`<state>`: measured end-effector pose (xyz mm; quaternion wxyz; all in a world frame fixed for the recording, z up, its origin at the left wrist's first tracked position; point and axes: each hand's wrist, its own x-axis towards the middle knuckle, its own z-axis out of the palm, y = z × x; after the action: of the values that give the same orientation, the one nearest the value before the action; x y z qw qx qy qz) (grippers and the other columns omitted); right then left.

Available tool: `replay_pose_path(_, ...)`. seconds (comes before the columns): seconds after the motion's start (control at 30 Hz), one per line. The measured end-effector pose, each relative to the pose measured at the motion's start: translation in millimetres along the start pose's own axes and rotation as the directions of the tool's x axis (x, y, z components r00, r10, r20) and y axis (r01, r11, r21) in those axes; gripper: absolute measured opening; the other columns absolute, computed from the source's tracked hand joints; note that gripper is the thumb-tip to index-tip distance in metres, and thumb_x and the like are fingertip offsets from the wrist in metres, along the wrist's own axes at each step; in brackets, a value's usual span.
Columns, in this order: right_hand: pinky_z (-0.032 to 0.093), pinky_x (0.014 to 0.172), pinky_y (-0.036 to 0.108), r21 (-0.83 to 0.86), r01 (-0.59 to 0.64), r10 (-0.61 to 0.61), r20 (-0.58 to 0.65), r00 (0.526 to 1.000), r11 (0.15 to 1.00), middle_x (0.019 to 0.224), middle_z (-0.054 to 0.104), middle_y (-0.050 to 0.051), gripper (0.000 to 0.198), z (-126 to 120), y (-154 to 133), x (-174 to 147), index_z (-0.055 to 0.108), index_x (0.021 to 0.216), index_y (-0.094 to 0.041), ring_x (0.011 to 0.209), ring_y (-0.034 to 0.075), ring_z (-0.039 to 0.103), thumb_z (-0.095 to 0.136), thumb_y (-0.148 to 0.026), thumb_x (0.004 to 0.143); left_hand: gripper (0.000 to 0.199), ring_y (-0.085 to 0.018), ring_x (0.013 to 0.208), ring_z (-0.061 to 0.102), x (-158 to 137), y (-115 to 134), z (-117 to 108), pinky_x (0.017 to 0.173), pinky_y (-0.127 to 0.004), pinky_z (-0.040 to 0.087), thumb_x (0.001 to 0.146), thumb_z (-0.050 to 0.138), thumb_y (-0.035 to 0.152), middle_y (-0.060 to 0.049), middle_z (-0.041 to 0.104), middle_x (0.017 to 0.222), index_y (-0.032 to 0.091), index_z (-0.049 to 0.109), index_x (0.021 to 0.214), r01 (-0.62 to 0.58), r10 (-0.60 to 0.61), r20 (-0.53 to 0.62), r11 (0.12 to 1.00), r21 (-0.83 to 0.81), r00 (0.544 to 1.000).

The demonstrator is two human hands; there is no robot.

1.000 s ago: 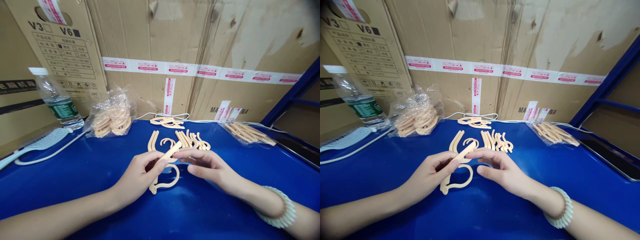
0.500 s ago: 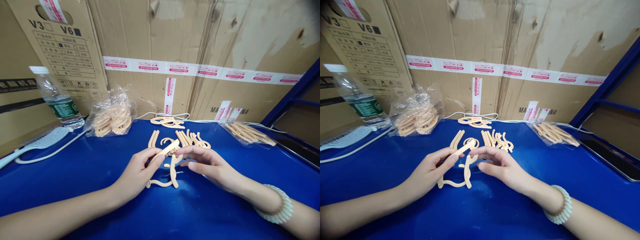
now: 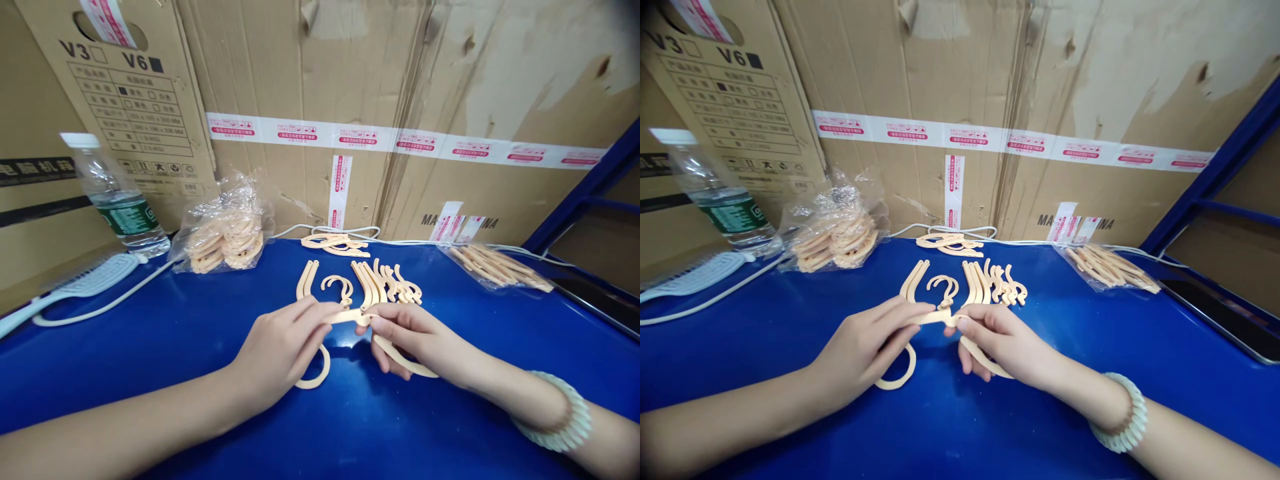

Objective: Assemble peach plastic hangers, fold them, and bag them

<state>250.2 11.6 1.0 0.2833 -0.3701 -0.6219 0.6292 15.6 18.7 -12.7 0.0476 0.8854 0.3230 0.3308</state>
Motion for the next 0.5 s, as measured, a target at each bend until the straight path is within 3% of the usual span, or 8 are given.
replay_pose_path(0.1, 0.03, 0.036, 0.016, -0.028, -0.044, 0.046, 0.084, 0.995, 0.999, 0.057, 0.061, -0.002, 0.043, 2.2, 0.3, -3.4, 0.058, 0.094, -0.013, 0.035, 0.005, 0.044, 0.054, -0.056, 0.091, 0.025, -0.019, 0.078, 0.068, -3.3, 0.0, 2.2, 0.063, -0.028, 0.052, 0.1, 0.038, 0.017, -0.007, 0.07, 0.093, 0.015, 0.057, 0.117, -0.228, 0.234, 0.007, 0.94, 0.254, 0.972)
replay_pose_path(0.17, 0.029, 0.034, 0.015, -0.026, -0.092, 0.095, 0.143, 0.985, 0.995, 0.055, 0.059, -0.003, 0.043, 3.9, -0.6, -6.0, 0.059, 0.095, -0.014, 0.034, 0.005, 0.044, 0.053, -0.056, 0.091, 0.024, -0.019, 0.07, 0.066, -4.9, 1.6, 1.9, 0.055, -0.027, 0.049, 0.098, 0.039, 0.014, -0.005, 0.069, 0.084, 0.013, 0.057, 0.114, -0.315, 0.319, 0.042, 0.893, 0.321, 0.947)
replay_pose_path(0.3, 0.029, 0.033, 0.014, -0.03, -0.149, 0.152, 0.213, 0.965, 0.988, 0.054, 0.058, -0.004, 0.042, 7.1, -2.6, -9.2, 0.06, 0.096, -0.013, 0.033, 0.005, 0.044, 0.052, -0.054, 0.092, 0.022, -0.016, 0.058, 0.06, -6.3, 5.0, -0.2, 0.046, -0.026, 0.042, 0.097, 0.038, 0.011, -0.002, 0.063, 0.072, 0.01, 0.058, 0.108, -0.403, 0.39, 0.11, 0.847, 0.347, 0.914)
replay_pose_path(0.5, 0.026, 0.03, 0.014, -0.046, -0.176, 0.181, 0.163, 0.97, 0.983, 0.05, 0.057, -0.005, 0.044, 12.7, -0.9, -10.8, 0.06, 0.092, -0.014, 0.03, 0.005, 0.042, 0.053, -0.058, 0.09, 0.019, -0.017, 0.05, 0.054, -3.4, 8.5, -3.7, 0.042, -0.029, 0.036, 0.092, 0.041, 0.006, -0.001, 0.055, 0.063, 0.01, 0.06, 0.092, -0.472, 0.436, 0.184, 0.781, 0.408, 0.881)
